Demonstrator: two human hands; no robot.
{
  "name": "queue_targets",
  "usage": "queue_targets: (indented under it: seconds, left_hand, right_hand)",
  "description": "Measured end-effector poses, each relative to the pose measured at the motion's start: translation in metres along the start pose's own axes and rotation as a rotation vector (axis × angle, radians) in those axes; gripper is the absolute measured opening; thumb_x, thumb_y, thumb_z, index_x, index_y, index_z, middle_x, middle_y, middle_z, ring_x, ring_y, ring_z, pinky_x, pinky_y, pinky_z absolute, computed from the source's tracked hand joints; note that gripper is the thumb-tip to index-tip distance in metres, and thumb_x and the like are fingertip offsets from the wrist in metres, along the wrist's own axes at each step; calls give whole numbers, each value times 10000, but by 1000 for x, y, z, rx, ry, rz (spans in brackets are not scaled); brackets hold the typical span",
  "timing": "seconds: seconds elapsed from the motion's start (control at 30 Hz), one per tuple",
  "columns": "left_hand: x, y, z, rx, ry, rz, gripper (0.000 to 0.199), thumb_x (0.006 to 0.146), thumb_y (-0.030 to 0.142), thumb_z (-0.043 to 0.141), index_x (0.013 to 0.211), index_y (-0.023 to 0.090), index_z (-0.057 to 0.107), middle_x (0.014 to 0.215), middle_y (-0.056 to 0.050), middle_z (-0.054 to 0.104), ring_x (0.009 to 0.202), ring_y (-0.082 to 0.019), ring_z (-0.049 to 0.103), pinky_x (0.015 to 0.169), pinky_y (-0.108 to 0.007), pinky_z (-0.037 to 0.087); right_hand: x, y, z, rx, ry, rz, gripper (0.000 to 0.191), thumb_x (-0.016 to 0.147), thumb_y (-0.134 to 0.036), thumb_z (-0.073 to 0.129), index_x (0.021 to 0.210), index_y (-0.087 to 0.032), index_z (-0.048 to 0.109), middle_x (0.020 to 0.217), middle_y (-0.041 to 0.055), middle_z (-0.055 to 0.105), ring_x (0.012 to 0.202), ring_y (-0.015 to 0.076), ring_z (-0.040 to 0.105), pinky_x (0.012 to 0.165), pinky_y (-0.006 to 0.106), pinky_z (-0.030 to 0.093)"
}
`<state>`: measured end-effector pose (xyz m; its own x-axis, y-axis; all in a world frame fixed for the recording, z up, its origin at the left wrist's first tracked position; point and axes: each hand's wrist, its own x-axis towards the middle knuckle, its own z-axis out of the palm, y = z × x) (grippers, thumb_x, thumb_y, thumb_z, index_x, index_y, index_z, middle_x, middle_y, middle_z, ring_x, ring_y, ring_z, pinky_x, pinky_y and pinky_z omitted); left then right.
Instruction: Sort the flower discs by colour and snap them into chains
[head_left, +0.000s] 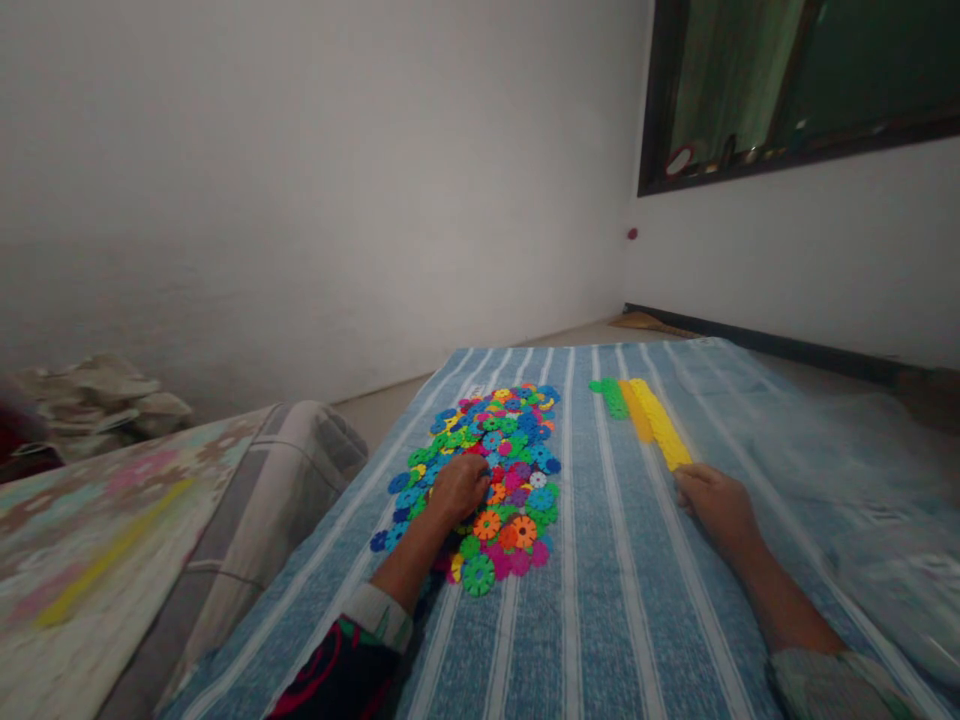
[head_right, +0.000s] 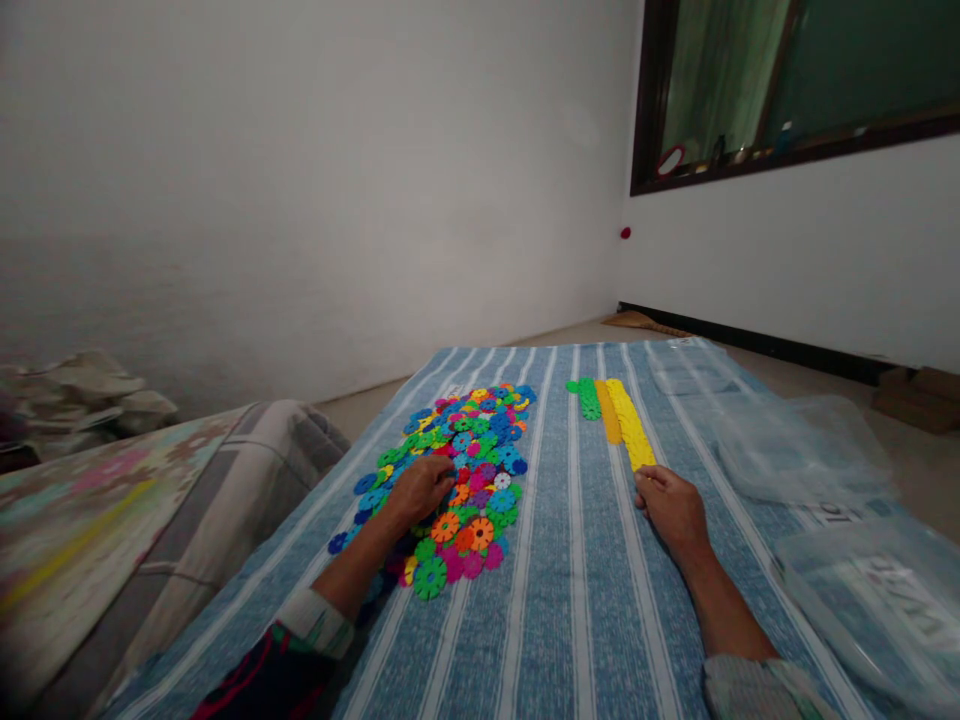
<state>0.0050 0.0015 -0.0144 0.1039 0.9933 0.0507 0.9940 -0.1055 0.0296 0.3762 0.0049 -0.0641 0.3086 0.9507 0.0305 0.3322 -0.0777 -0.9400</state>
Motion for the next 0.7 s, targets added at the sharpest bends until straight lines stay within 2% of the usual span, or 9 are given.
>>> queue_targets:
  seconds: [0.3,0.5,0.7]
  left_hand:
    - [-9,-10,6,-44,15,-110,120,808,283,548,813,187,621,901,-56,667,855,-202,606,714,-276,406]
    - [3,-9,-1,14,39,-120,241,878,214,459,857,175,695,970,-104,676,971,-229,604,847,-314,427]
    - [16,-6,-3,65,-7,-150,276,876,292,479,926,213,738,1075,-120,650,1069,-286,560,857,-355,448]
  right_hand:
    - [2,2,1,8,28,7,355,627,-458,558,759,-156,690,477,0,614,459,177,569,503,284,440]
    - [3,3,1,-4,11,0,347,638,-450,555,769,-158,691,484,-4,618,463,171,571,517,280,443]
    - [1,-1,0,-2,8,2,345,622,-446,544,752,-160,685,479,0,612,452,173,559,497,285,424]
